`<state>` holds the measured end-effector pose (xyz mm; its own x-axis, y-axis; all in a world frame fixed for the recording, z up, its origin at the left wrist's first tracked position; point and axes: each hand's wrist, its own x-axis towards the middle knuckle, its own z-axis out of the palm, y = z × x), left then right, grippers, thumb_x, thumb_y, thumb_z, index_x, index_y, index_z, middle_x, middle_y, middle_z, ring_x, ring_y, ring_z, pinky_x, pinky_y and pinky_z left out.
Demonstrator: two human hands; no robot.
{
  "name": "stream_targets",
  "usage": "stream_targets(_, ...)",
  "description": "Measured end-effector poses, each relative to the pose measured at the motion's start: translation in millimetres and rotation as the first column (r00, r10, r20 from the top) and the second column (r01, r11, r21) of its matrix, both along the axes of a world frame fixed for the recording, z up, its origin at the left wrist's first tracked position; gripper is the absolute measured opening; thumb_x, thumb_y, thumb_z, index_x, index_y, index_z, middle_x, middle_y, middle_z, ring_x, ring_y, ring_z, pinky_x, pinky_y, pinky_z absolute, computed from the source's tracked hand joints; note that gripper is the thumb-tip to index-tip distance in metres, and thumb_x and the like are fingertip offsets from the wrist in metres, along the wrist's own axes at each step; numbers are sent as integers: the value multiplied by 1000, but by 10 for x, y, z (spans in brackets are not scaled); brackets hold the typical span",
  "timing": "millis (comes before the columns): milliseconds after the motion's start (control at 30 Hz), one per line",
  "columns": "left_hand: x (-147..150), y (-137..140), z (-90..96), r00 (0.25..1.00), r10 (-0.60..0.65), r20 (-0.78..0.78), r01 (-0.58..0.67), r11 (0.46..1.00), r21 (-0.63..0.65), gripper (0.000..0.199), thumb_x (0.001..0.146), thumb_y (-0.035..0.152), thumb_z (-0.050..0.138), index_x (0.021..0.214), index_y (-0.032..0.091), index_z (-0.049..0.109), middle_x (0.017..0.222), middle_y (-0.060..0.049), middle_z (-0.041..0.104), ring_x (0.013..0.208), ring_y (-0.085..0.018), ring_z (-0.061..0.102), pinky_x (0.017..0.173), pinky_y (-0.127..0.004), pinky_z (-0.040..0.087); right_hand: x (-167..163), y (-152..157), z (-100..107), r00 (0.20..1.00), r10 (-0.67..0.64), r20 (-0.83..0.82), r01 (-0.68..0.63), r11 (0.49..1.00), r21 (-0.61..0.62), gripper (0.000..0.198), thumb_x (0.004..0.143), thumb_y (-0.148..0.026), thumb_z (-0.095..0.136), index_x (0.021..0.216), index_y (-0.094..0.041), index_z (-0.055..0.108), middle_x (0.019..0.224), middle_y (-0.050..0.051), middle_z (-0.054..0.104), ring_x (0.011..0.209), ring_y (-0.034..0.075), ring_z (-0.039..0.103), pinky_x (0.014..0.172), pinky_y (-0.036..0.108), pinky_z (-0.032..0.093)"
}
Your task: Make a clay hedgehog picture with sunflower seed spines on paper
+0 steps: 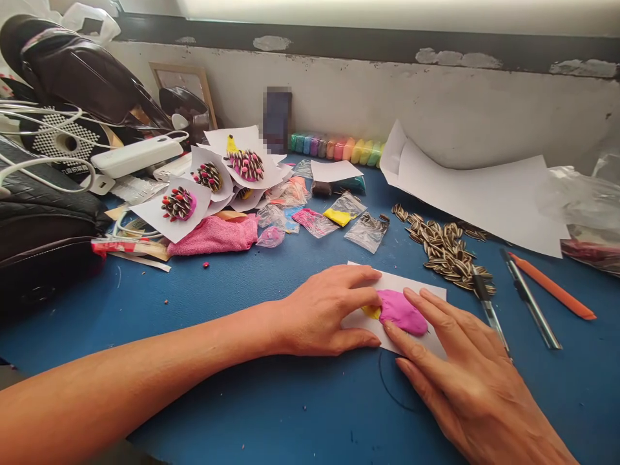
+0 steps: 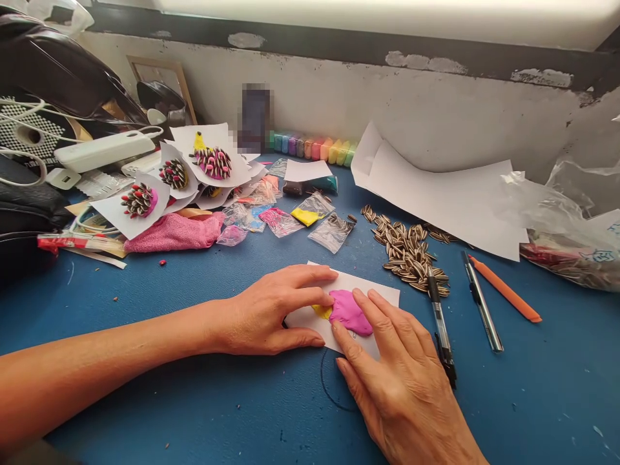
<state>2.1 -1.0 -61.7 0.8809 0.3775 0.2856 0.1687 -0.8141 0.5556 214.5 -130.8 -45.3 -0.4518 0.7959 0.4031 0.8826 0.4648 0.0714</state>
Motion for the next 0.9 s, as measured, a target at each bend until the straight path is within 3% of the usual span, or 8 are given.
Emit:
stream_targets(400, -6, -6, 20, 1000, -1, -2, 1, 1000, 18, 37, 88, 40, 74, 114, 17, 65, 143, -18, 54, 134, -31, 51, 115, -45, 39, -42, 115, 46, 998, -1, 62, -2, 998, 56, 31, 94, -21, 59, 123, -18, 70, 138, 23, 58, 131, 39, 52, 97, 55, 46)
stream_targets(900, -5, -16, 41, 1000, -18, -3, 18, 1000, 24, 40, 88, 37, 73, 121, 15, 63, 144, -19, 52, 135, -33, 50, 116, -46, 38, 2, 167, 49, 1000, -18, -11, 18, 1000, 21, 29, 95, -18, 57, 122, -14, 67, 138, 22, 56, 127, 38, 52, 94, 54, 49)
